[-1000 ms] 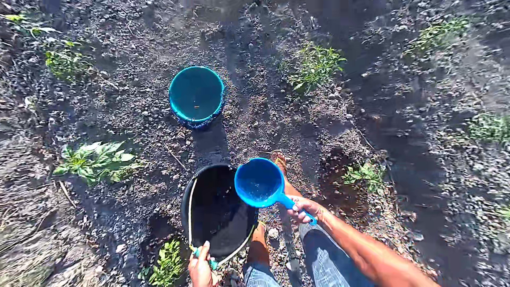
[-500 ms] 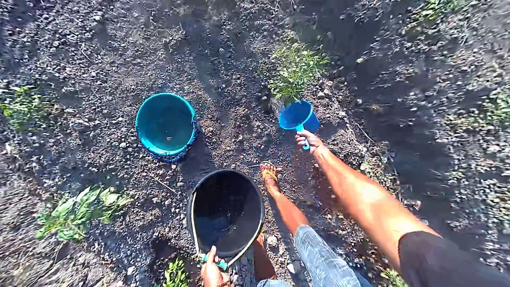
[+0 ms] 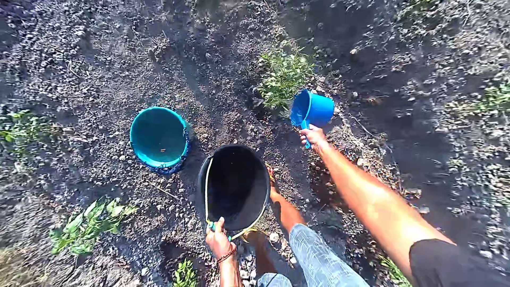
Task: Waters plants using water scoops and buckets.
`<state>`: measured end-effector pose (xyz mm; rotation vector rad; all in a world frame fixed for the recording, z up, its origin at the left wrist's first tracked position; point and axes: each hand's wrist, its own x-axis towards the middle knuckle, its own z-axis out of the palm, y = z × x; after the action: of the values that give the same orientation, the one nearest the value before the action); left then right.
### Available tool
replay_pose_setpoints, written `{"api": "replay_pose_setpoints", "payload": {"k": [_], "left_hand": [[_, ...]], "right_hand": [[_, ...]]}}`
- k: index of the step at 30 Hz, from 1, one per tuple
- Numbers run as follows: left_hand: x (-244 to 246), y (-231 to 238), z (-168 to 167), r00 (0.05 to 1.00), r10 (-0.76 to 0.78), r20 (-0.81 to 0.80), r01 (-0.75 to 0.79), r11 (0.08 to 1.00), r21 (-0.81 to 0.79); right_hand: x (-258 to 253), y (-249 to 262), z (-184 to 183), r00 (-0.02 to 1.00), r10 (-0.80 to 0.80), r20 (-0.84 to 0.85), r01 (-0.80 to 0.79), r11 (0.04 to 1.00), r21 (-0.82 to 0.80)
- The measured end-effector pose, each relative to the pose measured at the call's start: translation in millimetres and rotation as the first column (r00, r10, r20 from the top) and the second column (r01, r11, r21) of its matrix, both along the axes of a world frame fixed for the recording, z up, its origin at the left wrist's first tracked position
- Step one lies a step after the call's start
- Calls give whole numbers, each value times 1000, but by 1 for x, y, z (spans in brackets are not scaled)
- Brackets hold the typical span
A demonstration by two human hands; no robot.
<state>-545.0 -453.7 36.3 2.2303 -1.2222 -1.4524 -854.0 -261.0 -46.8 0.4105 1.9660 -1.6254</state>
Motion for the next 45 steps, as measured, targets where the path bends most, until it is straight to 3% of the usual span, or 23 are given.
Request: {"api": "replay_pose_setpoints", "payload": {"k": [1,2,5,8,10,13,15,18,22,28,34,38,41,45], "left_hand": [[-6,-3,3,999,-41,-8,41,999,-23],[-11,-6,7,996,-83,-27,81,996,-45],[-30,-15,19,976,-204,-79,190,970,-151],[-52,-30,30,948,-301,-107,265,927,-267],[-66,-38,41,931,-343,-124,286,898,-333],[-83,-50,55,899,-416,-137,318,835,-448],[-87,-52,63,857,-510,-75,402,752,-523],[-82,-53,65,767,-635,93,548,572,-611],[-60,-52,78,734,-634,244,587,410,-699],[-12,-68,120,769,-559,310,541,309,-783],[58,-90,152,814,-449,368,533,329,-780],[125,-104,149,868,-337,364,480,382,-790],[177,-123,138,939,-186,291,344,459,-819],[273,-173,105,983,122,136,49,539,-841]], "right_hand": [[-8,33,-50,997,79,24,-82,985,153],[-16,49,-73,984,132,123,-167,924,344],[-17,64,-70,941,244,233,-337,701,629],[7,81,-48,889,336,311,-454,559,693],[30,93,-34,858,352,374,-513,606,608],[66,92,-9,799,365,477,-506,837,208],[85,72,9,732,362,577,-431,902,-20],[110,28,23,675,408,614,-398,903,-162],[136,-30,24,687,442,577,-398,893,-210],[165,-102,34,658,553,511,-470,832,-295],[217,-176,40,589,693,416,-573,721,-390],[267,-233,34,513,778,361,-656,627,-419],[304,-284,27,398,853,337,-724,517,-456],[356,-354,5,226,906,359,-807,380,-452]]}}
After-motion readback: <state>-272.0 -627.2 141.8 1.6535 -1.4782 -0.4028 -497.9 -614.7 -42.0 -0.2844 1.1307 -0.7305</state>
